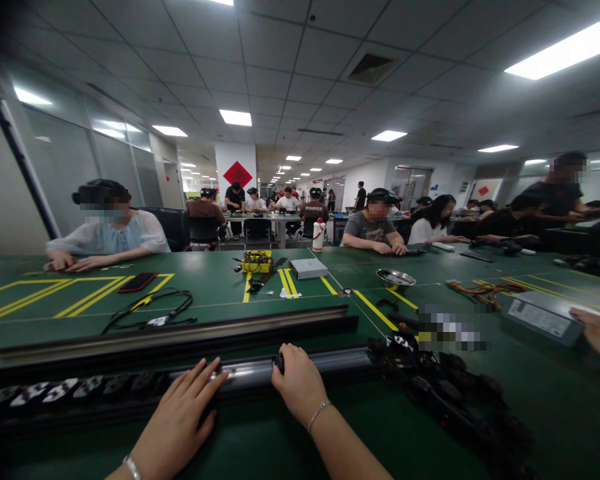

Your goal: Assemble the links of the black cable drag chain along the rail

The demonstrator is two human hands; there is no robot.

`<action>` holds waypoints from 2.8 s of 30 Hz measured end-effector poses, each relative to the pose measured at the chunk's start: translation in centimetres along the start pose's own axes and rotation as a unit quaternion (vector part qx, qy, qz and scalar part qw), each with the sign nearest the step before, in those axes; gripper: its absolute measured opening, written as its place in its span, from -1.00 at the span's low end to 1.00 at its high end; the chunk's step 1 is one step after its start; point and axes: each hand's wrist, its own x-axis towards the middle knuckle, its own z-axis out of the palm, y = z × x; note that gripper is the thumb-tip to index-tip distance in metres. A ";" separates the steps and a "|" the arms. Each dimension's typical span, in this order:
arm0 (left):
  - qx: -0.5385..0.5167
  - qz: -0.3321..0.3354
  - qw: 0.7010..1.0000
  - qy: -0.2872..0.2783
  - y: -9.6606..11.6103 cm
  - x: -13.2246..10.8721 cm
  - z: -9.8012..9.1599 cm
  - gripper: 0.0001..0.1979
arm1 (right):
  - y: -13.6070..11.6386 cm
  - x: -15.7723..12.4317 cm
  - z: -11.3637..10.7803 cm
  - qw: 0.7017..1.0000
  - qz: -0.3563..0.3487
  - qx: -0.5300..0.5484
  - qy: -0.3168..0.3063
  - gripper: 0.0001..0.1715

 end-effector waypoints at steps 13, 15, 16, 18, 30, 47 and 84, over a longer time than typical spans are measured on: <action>0.012 0.002 1.000 0.006 0.0 -0.1 0.0 -0.43 | 0.2 0.1 1.0 0.998 0.014 -0.018 0.054 -0.73; 0.012 0.002 1.000 0.008 0.0 -0.1 0.0 -0.43 | 0.3 0.1 1.1 0.998 0.015 -0.022 0.052 -0.73; 0.013 0.003 1.000 0.009 0.0 -0.1 0.0 -0.43 | 0.3 0.2 1.1 0.998 0.015 -0.022 0.050 -0.74; 0.013 0.001 1.000 0.008 0.0 -0.1 -0.1 -0.43 | 0.4 0.2 1.1 0.998 0.017 -0.019 0.049 -0.74; -0.001 -0.005 1.000 -0.004 0.2 -0.1 -0.3 -0.43 | 0.3 0.2 0.5 0.999 0.034 -0.003 0.029 -0.73; 0.000 -0.006 1.000 -0.006 0.2 -0.2 -0.2 -0.42 | 0.2 0.1 0.4 0.999 0.029 -0.026 0.035 -0.75; -0.009 -0.010 1.000 -0.006 0.3 0.0 -0.6 -0.43 | 0.5 0.1 0.0 0.999 0.027 -0.017 0.036 -0.78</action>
